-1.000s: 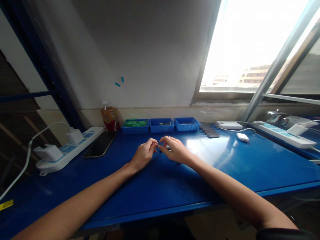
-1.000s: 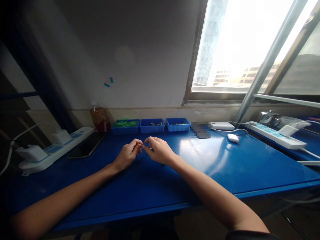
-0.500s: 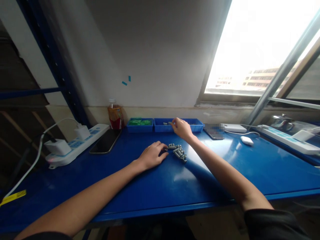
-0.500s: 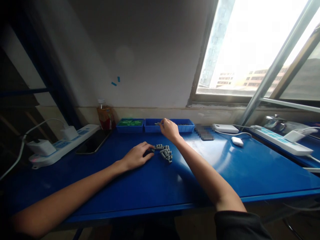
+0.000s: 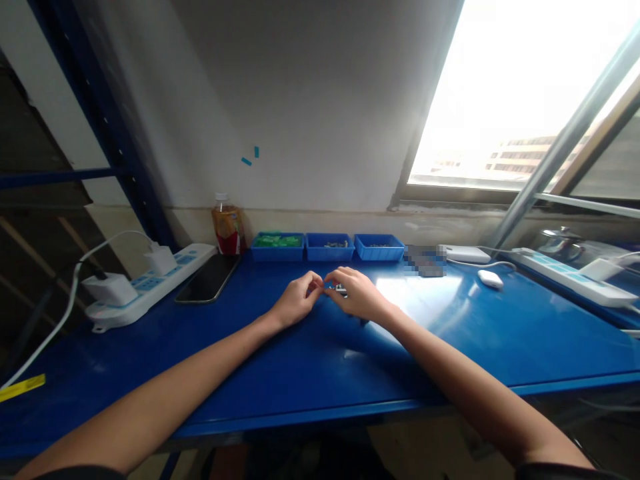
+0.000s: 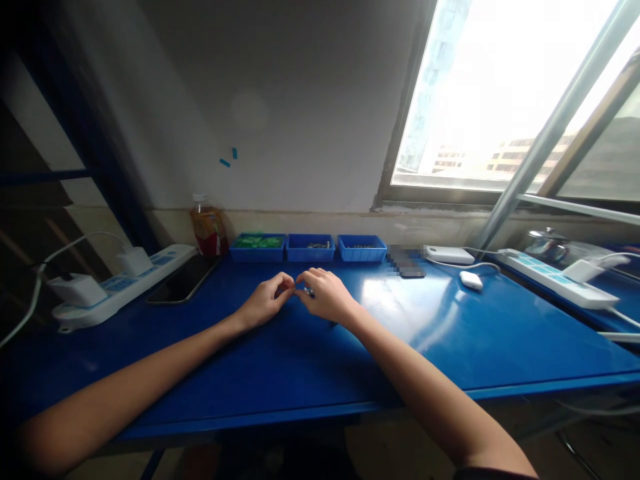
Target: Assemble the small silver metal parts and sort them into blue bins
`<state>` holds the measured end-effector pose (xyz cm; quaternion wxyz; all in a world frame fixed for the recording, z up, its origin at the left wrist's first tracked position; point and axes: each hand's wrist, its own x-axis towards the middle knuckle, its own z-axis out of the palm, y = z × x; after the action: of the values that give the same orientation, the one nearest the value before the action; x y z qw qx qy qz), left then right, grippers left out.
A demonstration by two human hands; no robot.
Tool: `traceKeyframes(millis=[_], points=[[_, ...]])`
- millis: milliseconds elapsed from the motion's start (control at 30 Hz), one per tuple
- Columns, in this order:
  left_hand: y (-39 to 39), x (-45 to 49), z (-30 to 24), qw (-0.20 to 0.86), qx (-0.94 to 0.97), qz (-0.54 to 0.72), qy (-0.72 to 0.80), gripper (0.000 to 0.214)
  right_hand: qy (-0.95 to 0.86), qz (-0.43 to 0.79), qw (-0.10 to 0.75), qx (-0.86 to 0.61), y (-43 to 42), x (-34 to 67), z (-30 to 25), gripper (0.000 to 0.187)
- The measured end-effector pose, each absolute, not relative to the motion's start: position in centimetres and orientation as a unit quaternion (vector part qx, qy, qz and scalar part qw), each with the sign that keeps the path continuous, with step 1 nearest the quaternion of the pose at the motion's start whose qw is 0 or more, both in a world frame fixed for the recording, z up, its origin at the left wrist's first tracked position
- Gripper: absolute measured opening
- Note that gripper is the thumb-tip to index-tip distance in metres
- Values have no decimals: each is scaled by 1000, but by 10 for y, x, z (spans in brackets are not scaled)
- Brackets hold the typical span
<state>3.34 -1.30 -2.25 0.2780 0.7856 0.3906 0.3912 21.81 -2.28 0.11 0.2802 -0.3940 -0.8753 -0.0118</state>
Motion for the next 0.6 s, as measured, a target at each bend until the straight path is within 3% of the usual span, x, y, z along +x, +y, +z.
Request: traceKeyframes(millis=[100, 200, 433, 533, 600], points=[[-8, 31, -24, 336, 739, 433, 392, 21, -876, -17, 279, -393, -22, 208, 3, 19], [-6, 30, -25, 381, 714, 449, 379, 21, -870, -22, 288, -399, -18, 207, 0, 10], [-4, 31, -28, 414, 706, 449, 359, 19, -879, -5, 299, -373, -22, 205, -8, 7], [-10, 31, -14, 363, 738, 417, 388, 23, -868, -10, 309, -389, -23, 203, -7, 7], [-26, 27, 5, 260, 789, 376, 410, 28, -850, -12, 333, -407, -22, 204, -5, 9]])
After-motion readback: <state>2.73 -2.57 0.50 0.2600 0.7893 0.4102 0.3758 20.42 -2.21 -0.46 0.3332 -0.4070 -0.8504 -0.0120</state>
